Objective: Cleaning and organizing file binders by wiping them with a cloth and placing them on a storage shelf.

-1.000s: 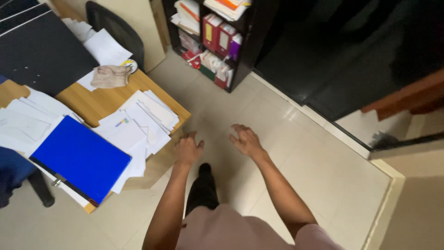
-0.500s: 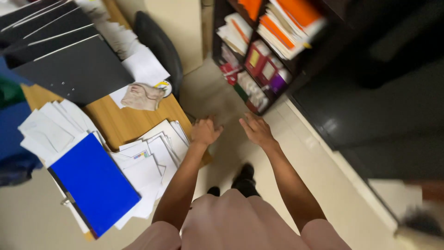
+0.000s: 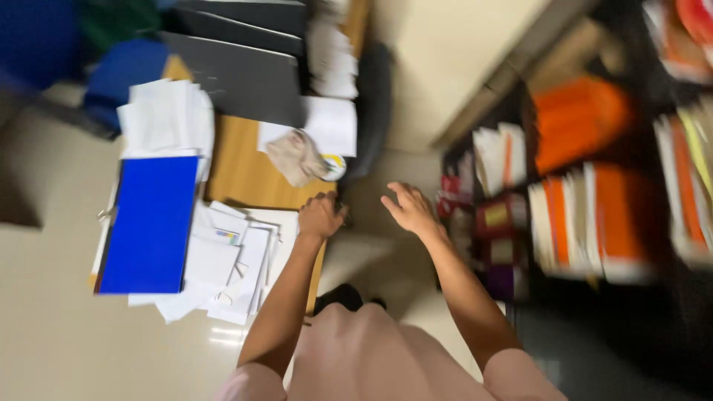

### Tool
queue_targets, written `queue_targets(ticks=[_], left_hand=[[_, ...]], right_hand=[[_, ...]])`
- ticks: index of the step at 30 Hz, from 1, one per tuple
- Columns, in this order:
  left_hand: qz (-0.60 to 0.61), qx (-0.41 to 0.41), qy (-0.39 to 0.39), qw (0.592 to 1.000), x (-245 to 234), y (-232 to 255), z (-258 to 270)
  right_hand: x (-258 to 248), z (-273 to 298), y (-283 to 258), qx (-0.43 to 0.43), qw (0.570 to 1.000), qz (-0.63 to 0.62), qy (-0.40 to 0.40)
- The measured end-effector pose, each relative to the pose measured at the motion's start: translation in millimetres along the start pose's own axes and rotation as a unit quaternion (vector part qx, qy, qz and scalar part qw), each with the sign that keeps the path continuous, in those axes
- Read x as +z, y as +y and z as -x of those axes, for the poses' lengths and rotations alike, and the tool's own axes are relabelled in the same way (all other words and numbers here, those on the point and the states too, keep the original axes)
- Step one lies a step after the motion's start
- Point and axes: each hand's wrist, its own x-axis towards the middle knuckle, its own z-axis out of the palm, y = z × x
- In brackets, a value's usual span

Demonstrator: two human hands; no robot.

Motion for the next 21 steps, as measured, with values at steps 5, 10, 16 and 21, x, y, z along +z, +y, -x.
queue_targets(ticks=[5,10,16,21], left_hand=[[0.027,-0.099,0.066,0.993,-19.2,-31.5,-31.9],[0.039,-0.152,0.107,0.982,-50.6,-61.8,-82.1],[0.052,-0.194,0.123,0.972,-93.9,-71.6,-135.9],[0.060,-0.224,0.153,0.961,-123.4,-77.7,-170.9]], right_hand=[[11.7,-102.3,-27.0,-0.118,0.991,-0.035,-0.055],[22.4,-196.5,-59.4,-0.238,0.969,-0.052,-0.027],[16.8,-288.1,-91.0,-0.310,0.947,-0.089,0.002],[14.0,-353.6,-123.1,-0.281,0.934,-0.216,0.051]])
